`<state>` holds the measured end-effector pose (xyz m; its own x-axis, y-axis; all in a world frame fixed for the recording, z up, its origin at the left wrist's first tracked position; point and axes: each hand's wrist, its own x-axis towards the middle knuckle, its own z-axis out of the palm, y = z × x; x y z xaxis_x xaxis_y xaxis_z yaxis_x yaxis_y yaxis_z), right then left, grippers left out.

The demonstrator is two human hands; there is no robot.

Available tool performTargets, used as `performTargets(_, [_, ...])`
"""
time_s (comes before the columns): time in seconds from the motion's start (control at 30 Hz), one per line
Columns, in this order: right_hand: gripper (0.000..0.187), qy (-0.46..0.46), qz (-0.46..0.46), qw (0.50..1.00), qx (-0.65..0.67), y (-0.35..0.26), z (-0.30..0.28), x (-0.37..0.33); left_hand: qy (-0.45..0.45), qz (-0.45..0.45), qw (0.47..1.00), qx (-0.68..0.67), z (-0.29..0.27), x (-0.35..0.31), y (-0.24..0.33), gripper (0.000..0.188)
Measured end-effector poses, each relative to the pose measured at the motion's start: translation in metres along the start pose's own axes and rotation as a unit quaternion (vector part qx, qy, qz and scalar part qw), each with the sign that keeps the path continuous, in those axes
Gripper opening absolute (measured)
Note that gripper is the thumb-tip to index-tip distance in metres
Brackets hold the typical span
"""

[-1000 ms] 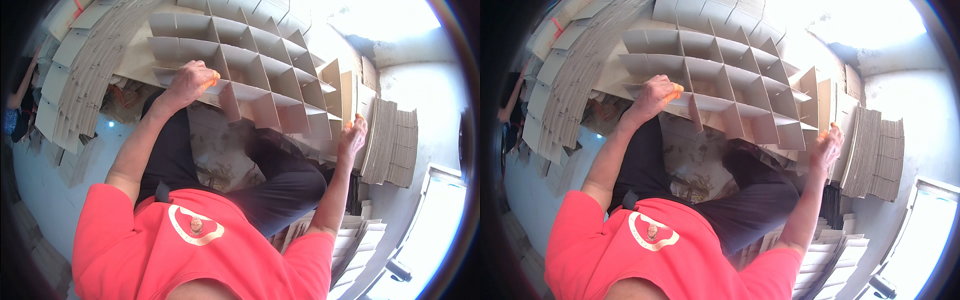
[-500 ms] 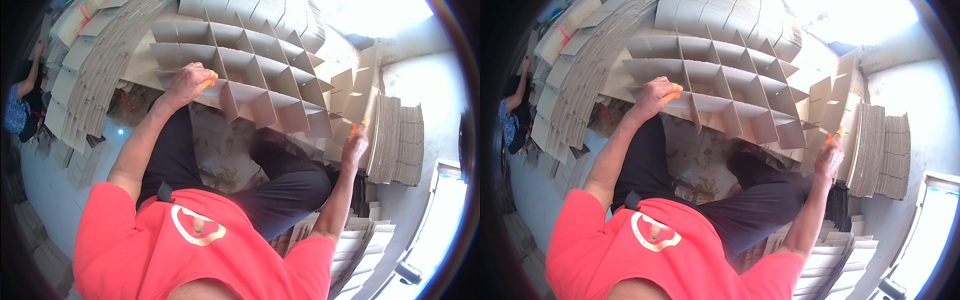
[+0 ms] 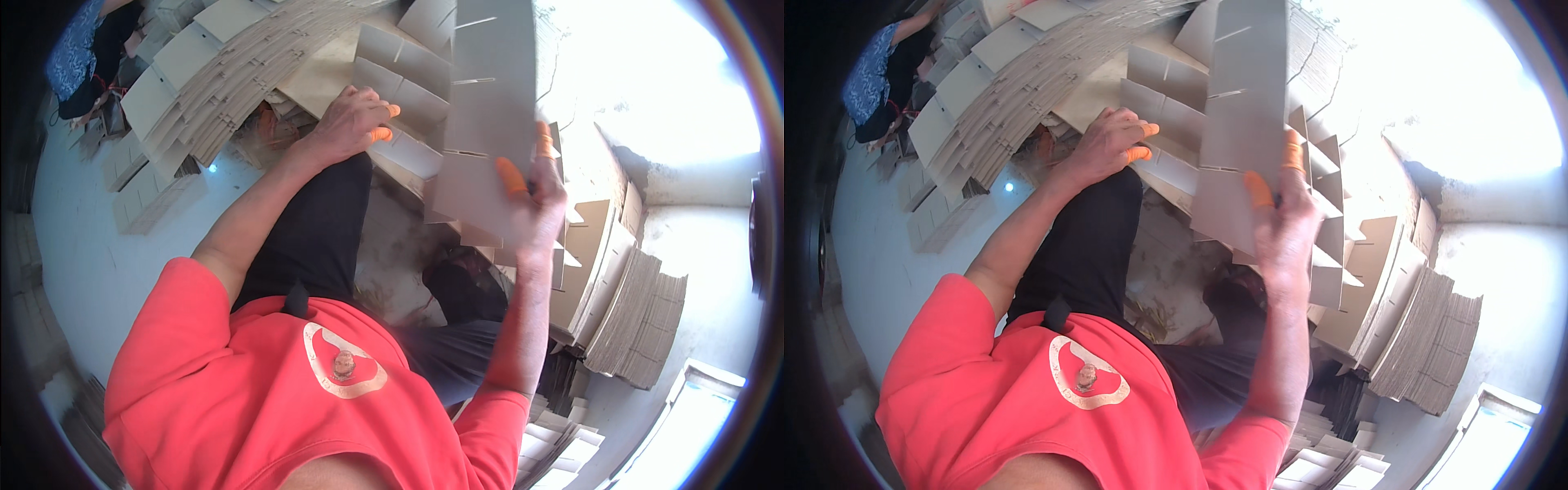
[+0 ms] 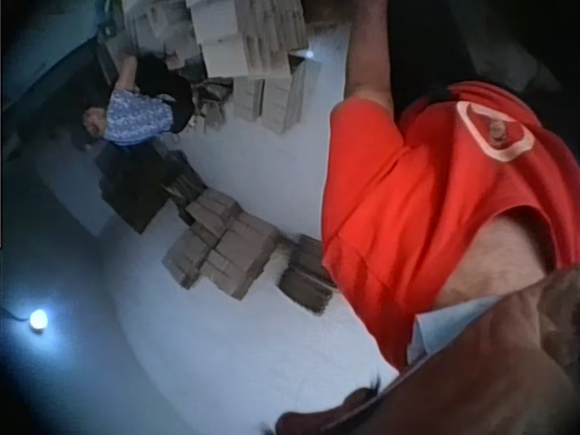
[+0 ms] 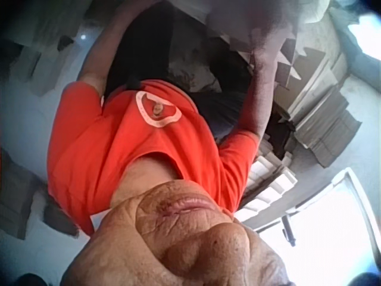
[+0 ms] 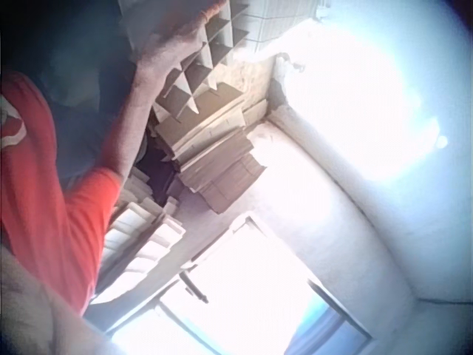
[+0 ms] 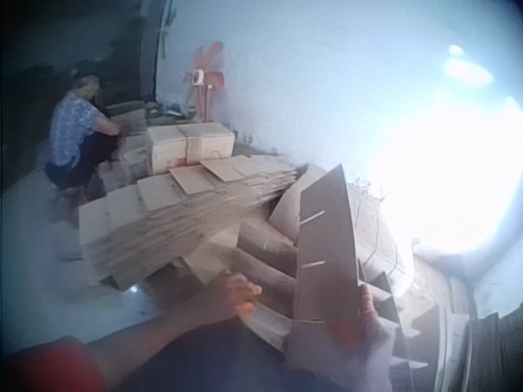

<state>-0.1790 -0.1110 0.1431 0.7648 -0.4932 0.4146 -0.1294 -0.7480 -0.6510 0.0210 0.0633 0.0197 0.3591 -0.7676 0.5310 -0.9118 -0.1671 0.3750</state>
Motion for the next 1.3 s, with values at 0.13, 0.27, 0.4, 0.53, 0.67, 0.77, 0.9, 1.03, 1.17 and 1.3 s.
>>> performTargets(0.13, [0.06,-0.06,0.028,0.998,-0.005,-0.013,0.034,0.013,0.031,0.009,0.999,0.016,0.005,-0.002,-0.006,0.03])
performTargets(0.27, [0.061,-0.087,0.04,0.995,0.008,-0.019,0.055,0.021,0.031,-0.005,0.998,-0.06,0.009,-0.005,-0.012,0.02])
performTargets(0.4, [0.061,-0.107,0.047,0.993,-0.017,-0.021,0.067,0.026,0.013,-0.035,0.988,-0.15,0.019,-0.006,-0.018,0.013])
performTargets(0.53, [0.058,-0.127,0.034,0.988,-0.082,-0.02,0.075,0.031,0.01,-0.055,0.982,-0.178,0.017,-0.006,-0.018,0.01])
performTargets(0.67, [0.057,-0.131,-0.023,0.99,-0.053,-0.017,0.083,0.037,0.032,-0.01,0.989,-0.146,0.018,-0.006,-0.018,0.011])
performTargets(0.77, [0.054,-0.194,0.061,0.977,-0.067,-0.027,0.083,0.04,0.031,-0.022,0.985,-0.166,0.018,-0.004,-0.02,0.012])
performTargets(0.9, [0.039,-0.185,-0.026,0.982,-0.024,0.002,0.112,0.036,0.026,-0.03,0.981,-0.188,0.018,-0.002,-0.019,0.01])
performTargets(1.03, [0.036,-0.332,0.043,0.938,-0.096,0.019,0.133,0.032,0.0,-0.033,0.987,-0.16,0.019,0.001,-0.017,0.006])
performTargets(1.17, [0.036,-0.362,-0.029,0.909,-0.203,0.002,0.124,0.039,0.001,-0.036,0.992,-0.123,0.017,0.003,-0.015,0.015])
performTargets(1.3, [0.023,-0.192,0.032,0.961,-0.199,0.005,0.095,0.05,0.052,0.017,0.997,-0.055,0.012,0.005,-0.004,0.045])
